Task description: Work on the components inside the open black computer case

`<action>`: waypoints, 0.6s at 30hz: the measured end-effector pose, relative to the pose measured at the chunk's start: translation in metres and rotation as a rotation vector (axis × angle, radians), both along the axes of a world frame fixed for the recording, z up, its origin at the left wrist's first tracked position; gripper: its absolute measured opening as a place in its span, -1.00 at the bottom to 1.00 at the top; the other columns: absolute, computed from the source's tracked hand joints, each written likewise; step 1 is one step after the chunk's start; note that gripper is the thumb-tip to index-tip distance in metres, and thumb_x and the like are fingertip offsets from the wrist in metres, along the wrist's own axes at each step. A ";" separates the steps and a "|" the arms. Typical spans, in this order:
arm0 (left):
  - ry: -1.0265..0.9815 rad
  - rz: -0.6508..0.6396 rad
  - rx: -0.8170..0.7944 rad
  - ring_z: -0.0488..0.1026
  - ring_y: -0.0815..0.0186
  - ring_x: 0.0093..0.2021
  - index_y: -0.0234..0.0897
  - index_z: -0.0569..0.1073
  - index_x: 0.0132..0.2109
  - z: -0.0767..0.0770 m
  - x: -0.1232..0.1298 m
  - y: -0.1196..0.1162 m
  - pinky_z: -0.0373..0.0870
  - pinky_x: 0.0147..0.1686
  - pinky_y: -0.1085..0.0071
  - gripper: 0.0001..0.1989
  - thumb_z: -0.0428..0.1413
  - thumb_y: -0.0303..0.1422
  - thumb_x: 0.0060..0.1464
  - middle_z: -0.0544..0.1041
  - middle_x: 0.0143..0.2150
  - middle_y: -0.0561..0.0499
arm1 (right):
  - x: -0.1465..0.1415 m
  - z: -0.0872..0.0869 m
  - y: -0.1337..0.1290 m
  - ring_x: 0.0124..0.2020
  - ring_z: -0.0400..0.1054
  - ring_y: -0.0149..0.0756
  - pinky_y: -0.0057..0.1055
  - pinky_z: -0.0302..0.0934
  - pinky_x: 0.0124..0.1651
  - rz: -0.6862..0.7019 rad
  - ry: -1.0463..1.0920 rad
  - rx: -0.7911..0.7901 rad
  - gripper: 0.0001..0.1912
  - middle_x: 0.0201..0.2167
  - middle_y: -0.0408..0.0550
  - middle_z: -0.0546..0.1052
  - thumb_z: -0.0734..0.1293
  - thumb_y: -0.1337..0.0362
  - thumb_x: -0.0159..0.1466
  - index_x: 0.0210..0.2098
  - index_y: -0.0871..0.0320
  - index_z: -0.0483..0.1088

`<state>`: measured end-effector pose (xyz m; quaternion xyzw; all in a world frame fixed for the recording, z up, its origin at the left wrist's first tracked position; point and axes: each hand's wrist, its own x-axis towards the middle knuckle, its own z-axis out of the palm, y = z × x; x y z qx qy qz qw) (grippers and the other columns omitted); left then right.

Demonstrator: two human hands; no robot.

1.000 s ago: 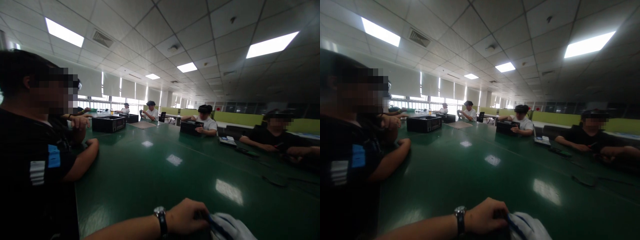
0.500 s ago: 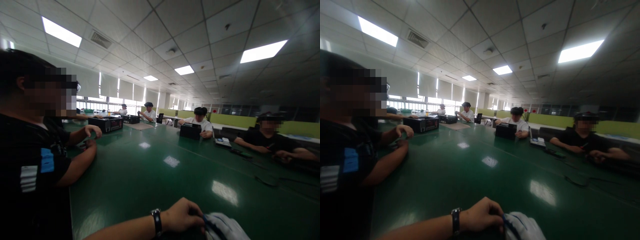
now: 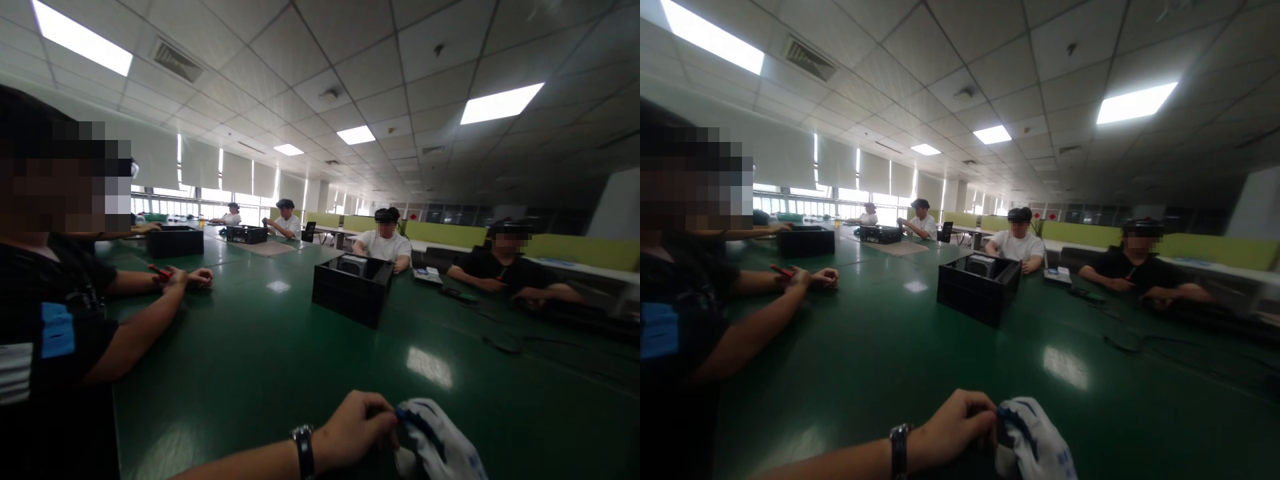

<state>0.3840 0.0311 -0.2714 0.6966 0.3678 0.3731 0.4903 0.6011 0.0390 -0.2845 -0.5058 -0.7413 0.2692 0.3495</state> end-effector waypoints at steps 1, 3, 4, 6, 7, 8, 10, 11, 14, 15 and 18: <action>0.026 -0.008 0.027 0.41 0.38 -0.37 -0.40 0.51 0.03 0.001 0.000 -0.001 0.33 -0.34 0.46 -0.59 -0.01 -0.16 0.29 0.59 -0.24 -0.08 | -0.001 0.003 0.000 0.00 0.52 -0.04 -0.27 0.46 0.00 -0.065 0.013 0.001 -0.49 -0.02 0.07 0.60 0.24 -0.01 0.20 0.02 0.09 0.51; 0.095 -0.022 0.107 0.45 0.34 -0.29 -0.34 0.49 0.09 0.003 0.000 -0.005 0.37 -0.25 0.41 -0.61 -0.01 -0.19 0.31 0.60 -0.17 -0.09 | 0.000 0.009 0.001 0.09 0.46 0.01 -0.21 0.41 0.08 -0.211 0.041 0.000 -0.41 0.08 0.11 0.55 0.20 -0.07 0.19 0.05 0.12 0.50; 0.134 -0.027 0.158 0.46 0.30 -0.22 -0.30 0.51 0.09 0.004 0.000 -0.008 0.38 -0.16 0.36 -0.64 0.01 -0.22 0.29 0.59 -0.13 -0.09 | 0.002 0.011 0.002 0.13 0.43 0.03 -0.17 0.37 0.13 -0.275 0.057 -0.001 -0.37 0.11 0.11 0.54 0.17 -0.10 0.19 0.07 0.12 0.49; 0.213 -0.048 0.264 0.43 0.19 -0.04 -0.24 0.54 0.06 0.006 -0.001 -0.013 0.32 0.04 0.22 -0.69 0.09 -0.31 0.22 0.56 -0.02 -0.11 | 0.006 0.015 0.003 0.14 0.42 0.07 -0.09 0.33 0.17 -0.362 0.086 -0.049 -0.32 0.10 0.14 0.54 0.15 -0.15 0.17 0.09 0.13 0.47; 0.272 -0.065 0.332 0.40 0.14 0.04 -0.21 0.54 0.08 0.007 0.000 -0.016 0.27 0.10 0.16 -0.68 0.12 -0.35 0.18 0.53 0.05 -0.12 | 0.007 0.016 0.002 0.12 0.43 0.09 -0.05 0.31 0.17 -0.386 0.118 -0.085 -0.29 0.08 0.16 0.55 0.16 -0.17 0.16 0.09 0.15 0.46; 0.343 -0.083 0.409 0.35 0.09 0.11 -0.18 0.51 0.12 0.007 0.000 -0.018 0.23 0.14 0.11 -0.63 0.14 -0.38 0.16 0.48 0.13 -0.13 | 0.007 0.017 0.000 0.11 0.43 0.11 -0.03 0.29 0.18 -0.402 0.172 -0.122 -0.27 0.06 0.18 0.55 0.18 -0.19 0.13 0.08 0.17 0.46; 0.492 -0.117 0.568 0.28 0.05 0.21 -0.08 0.40 0.24 0.005 0.001 -0.022 0.22 0.17 0.06 -0.53 0.14 -0.37 0.18 0.38 0.26 -0.11 | 0.003 0.016 -0.005 0.12 0.41 0.08 -0.04 0.27 0.19 -0.433 0.371 -0.201 -0.28 0.05 0.15 0.55 0.28 -0.19 0.08 0.07 0.16 0.46; 0.555 -0.126 0.636 0.27 0.06 0.24 -0.04 0.35 0.27 0.004 0.001 -0.022 0.23 0.17 0.06 -0.52 0.12 -0.35 0.22 0.35 0.30 -0.08 | 0.000 0.015 -0.009 0.12 0.41 0.03 -0.09 0.29 0.17 -0.452 0.541 -0.239 -0.30 0.05 0.11 0.55 0.36 -0.17 0.05 0.05 0.14 0.46; 0.649 -0.128 0.721 0.28 0.12 0.24 0.00 0.37 0.23 0.001 0.001 -0.023 0.26 0.16 0.10 -0.65 0.04 -0.28 0.34 0.39 0.28 -0.01 | -0.013 0.008 -0.015 -0.13 0.49 -0.22 -0.36 0.40 -0.14 -0.523 1.112 -0.340 -0.37 -0.16 -0.13 0.60 0.58 0.04 -0.09 -0.06 0.05 0.44; 0.663 -0.129 0.725 0.28 0.13 0.24 -0.01 0.38 0.22 0.001 0.001 -0.022 0.26 0.16 0.10 -0.67 0.02 -0.28 0.35 0.40 0.27 -0.01 | -0.016 0.006 -0.016 -0.25 0.48 -0.31 -0.44 0.38 -0.26 -0.540 1.246 -0.352 -0.39 -0.28 -0.20 0.58 0.61 0.11 -0.12 -0.09 0.05 0.43; 0.671 -0.141 0.715 0.26 0.11 0.25 -0.05 0.39 0.21 0.001 0.001 -0.021 0.25 0.17 0.07 -0.68 -0.01 -0.32 0.38 0.40 0.27 -0.02 | -0.021 0.003 -0.011 -0.46 0.39 -0.45 -0.54 0.30 -0.40 -0.555 1.402 -0.321 -0.48 -0.47 -0.32 0.48 0.61 0.24 -0.10 -0.19 0.05 0.40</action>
